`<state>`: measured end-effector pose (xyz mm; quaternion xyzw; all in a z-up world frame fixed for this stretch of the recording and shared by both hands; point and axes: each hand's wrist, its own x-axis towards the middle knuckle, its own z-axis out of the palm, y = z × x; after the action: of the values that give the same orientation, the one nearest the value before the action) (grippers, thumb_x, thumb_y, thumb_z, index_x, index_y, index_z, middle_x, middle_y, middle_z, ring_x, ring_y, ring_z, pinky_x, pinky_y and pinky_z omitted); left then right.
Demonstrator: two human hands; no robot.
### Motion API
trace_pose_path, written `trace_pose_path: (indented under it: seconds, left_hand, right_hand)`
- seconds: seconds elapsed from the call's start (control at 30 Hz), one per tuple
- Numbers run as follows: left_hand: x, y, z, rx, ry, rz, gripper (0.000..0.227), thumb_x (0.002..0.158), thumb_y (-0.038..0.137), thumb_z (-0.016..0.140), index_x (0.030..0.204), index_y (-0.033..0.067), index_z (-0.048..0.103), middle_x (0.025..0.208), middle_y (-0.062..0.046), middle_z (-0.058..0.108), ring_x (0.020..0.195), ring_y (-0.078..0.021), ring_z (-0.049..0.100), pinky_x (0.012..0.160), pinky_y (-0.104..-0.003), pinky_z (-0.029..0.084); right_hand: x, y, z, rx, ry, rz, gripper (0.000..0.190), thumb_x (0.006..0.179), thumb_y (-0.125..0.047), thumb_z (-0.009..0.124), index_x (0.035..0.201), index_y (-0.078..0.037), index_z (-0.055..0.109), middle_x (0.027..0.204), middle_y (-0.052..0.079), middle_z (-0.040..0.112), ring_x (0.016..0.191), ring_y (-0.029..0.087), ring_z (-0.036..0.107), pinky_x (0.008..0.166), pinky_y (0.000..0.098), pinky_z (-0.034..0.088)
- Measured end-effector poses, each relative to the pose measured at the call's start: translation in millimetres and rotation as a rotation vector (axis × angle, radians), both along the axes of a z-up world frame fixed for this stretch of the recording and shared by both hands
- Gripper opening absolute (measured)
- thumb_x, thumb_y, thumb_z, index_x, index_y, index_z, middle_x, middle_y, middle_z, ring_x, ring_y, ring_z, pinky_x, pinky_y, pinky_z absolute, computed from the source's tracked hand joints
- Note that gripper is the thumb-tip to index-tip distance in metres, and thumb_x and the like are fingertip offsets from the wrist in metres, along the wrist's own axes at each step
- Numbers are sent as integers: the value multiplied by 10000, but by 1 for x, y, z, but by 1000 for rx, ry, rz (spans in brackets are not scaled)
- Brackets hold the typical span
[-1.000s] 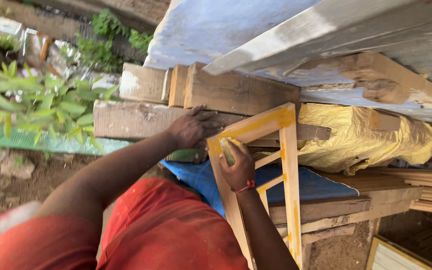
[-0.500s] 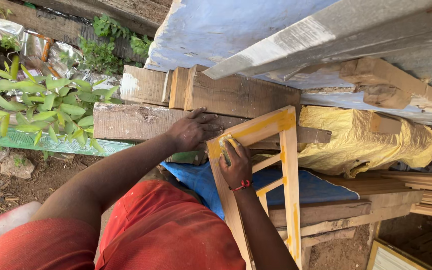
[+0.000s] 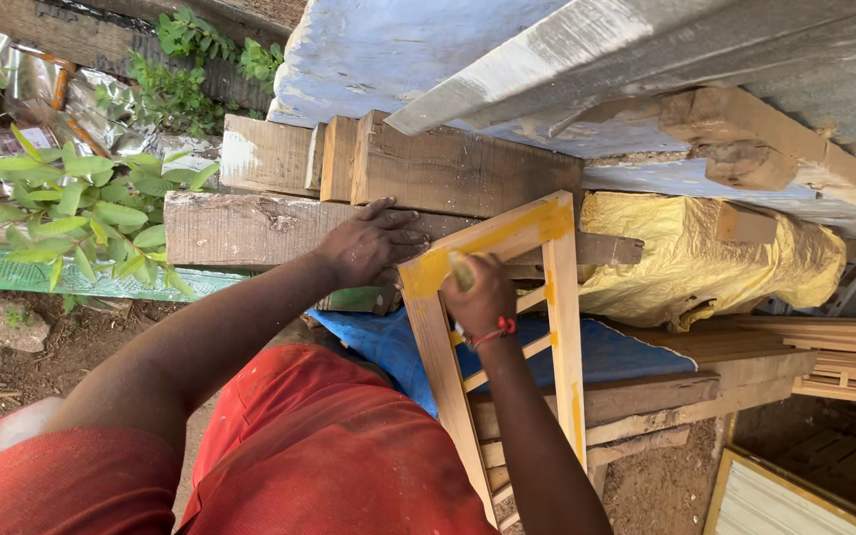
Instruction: The person sands the wooden surfaces of a window frame using a piece of sandpaper, working across the different edges and interior corners of the frame.
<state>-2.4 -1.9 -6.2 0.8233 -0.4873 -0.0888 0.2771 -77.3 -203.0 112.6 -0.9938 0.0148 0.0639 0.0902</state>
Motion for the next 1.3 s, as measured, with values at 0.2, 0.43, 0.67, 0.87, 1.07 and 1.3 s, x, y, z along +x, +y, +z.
trace_pose_path:
  seconds: [0.2,0.43,0.67,0.87,1.07,1.3]
  left_hand:
    - [2,2,-2,14,-88,-8,765,777,446,739,1487,279,509,1580,96,456,1511,-212,305,1256,-490,123]
    - [0,-2,-12,-57,8,13,761,758,473,734,1462,259,539,1536,94,500,1503,-231,311,1264,-503,118]
    - [1,-4,-15,-60,-111,10,640,816,414,709,1427,277,575,1566,67,497,1514,-221,331,1275,-493,130]
    - [1,-3,-12,-52,-64,-12,724,774,465,714,1448,241,575,1543,61,503,1507,-220,329,1269,-498,120]
    - [0,-2,-15,-70,-53,4,647,815,459,721,1423,274,598,1542,62,512,1520,-223,338,1286,-506,128]
    - [1,-5,-20,-53,-33,-11,754,764,446,731,1470,251,547,1550,53,495,1503,-236,329,1254,-505,122]
  right_hand:
    - [7,16,-17,22,-95,-28,287,787,-246,740,953,-12,747,937,207,693,876,404,679,777,488,556]
    - [-17,22,-20,67,58,122,316,794,-215,717,1023,1,716,995,228,689,910,412,680,808,483,568]
    - [-12,-36,-31,123,-144,215,296,784,-212,734,1017,-31,732,973,213,708,928,419,678,834,497,549]
    - [-23,-26,-50,53,29,43,269,767,-278,764,891,-40,748,898,210,733,872,406,703,782,479,566]
    - [-57,16,-19,319,-16,-8,348,790,-220,738,1056,3,715,1003,206,725,898,378,728,784,428,591]
    - [-57,49,-12,-28,-125,162,441,759,-171,744,1156,17,703,1087,250,678,940,445,662,827,505,551]
